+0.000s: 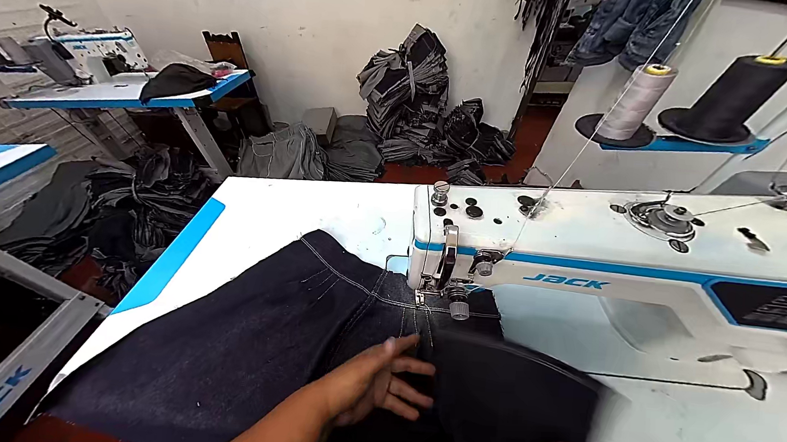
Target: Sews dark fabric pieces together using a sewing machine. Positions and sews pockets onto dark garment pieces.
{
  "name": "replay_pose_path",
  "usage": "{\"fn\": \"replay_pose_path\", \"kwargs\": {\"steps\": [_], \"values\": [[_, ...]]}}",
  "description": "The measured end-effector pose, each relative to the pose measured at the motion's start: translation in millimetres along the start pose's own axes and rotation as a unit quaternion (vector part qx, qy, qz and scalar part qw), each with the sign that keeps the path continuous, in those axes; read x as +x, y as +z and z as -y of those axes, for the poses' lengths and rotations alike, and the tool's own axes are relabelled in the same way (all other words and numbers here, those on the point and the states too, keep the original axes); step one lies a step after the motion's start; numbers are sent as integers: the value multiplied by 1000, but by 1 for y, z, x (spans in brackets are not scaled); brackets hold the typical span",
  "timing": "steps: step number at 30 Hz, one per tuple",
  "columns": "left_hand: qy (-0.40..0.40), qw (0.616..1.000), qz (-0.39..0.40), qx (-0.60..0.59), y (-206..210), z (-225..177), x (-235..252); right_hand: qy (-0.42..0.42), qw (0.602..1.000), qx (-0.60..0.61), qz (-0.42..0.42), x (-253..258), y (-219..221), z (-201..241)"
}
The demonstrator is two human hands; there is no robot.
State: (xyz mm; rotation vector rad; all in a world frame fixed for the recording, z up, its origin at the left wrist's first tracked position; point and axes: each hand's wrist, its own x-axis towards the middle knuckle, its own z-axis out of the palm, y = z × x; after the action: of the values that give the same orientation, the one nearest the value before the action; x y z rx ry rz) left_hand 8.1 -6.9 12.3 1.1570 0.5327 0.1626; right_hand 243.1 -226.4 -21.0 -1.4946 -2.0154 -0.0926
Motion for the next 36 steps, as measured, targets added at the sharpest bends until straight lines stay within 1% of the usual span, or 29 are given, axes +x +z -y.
{"fn": "replay_pose_path", "kwargs": {"steps": [1, 2, 3, 4, 6, 8, 10, 11, 13, 15, 20, 22, 26, 28, 29, 30, 31, 32, 33, 34, 35, 36], "values": [[-9, 999, -37, -10, 2, 0, 7, -63, 997, 6, 34, 23, 18, 5], [-16, 995, -94, -4, 3, -1, 11, -106, 993, 5, 47, 36, 35, 7], [-14, 988, -152, 32, 1, -2, 14, -122, 991, -2, 51, 42, 46, 7], [-5, 978, -190, 88, -5, -2, 13, -116, 992, -9, 57, 43, 51, 5], [14, 951, -224, 213, -22, -9, 10, -77, 994, -1, 77, 45, 54, -3], [-9, 915, -225, 334, -36, -19, 14, -56, 996, -4, 70, 54, 61, -13], [-42, 881, -224, 414, -42, -23, 23, -47, 997, -20, 65, 67, 71, -18], [-47, 871, -234, 429, -43, -22, 27, -38, 996, -17, 75, 71, 74, -18], [-37, 859, -261, 439, -47, -14, 33, -5, 993, 17, 118, 71, 74, -13], [-17, 851, -286, 440, -50, -9, 36, 25, 989, 48, 136, 65, 74, -10], [-3, 868, -300, 396, -53, -2, 36, 83, 985, 103, 112, 59, 73, -7], [4, 871, -300, 390, -55, -1, 36, 91, 982, 115, 122, 61, 71, -6], [-10, 875, -290, 388, -59, -1, 34, 85, 979, 98, 156, 63, 72, -3], [-9, 871, -292, 395, -61, -1, 35, 85, 978, 104, 157, 65, 72, -4], [-8, 861, -296, 414, -59, -2, 35, 88, 978, 108, 157, 65, 72, -5], [-5, 839, -300, 453, -52, -5, 33, 92, 977, 112, 158, 66, 72, -4], [10, 805, -303, 510, -40, -8, 30, 95, 976, 116, 158, 66, 72, -4], [51, 769, -300, 562, -24, -10, 27, 99, 975, 119, 158, 67, 72, -4], [117, 727, -293, 610, -6, -6, 26, 102, 974, 126, 158, 68, 71, -4], [180, 699, -268, 638, 11, 3, 29, 102, 974, 129, 153, 69, 70, -4], [235, 684, -235, 650, 21, 18, 36, 100, 976, 129, 143, 70, 69, -3], [267, 671, -208, 660, 22, 35, 46, 96, 978, 127, 135, 71, 69, -2]]}}
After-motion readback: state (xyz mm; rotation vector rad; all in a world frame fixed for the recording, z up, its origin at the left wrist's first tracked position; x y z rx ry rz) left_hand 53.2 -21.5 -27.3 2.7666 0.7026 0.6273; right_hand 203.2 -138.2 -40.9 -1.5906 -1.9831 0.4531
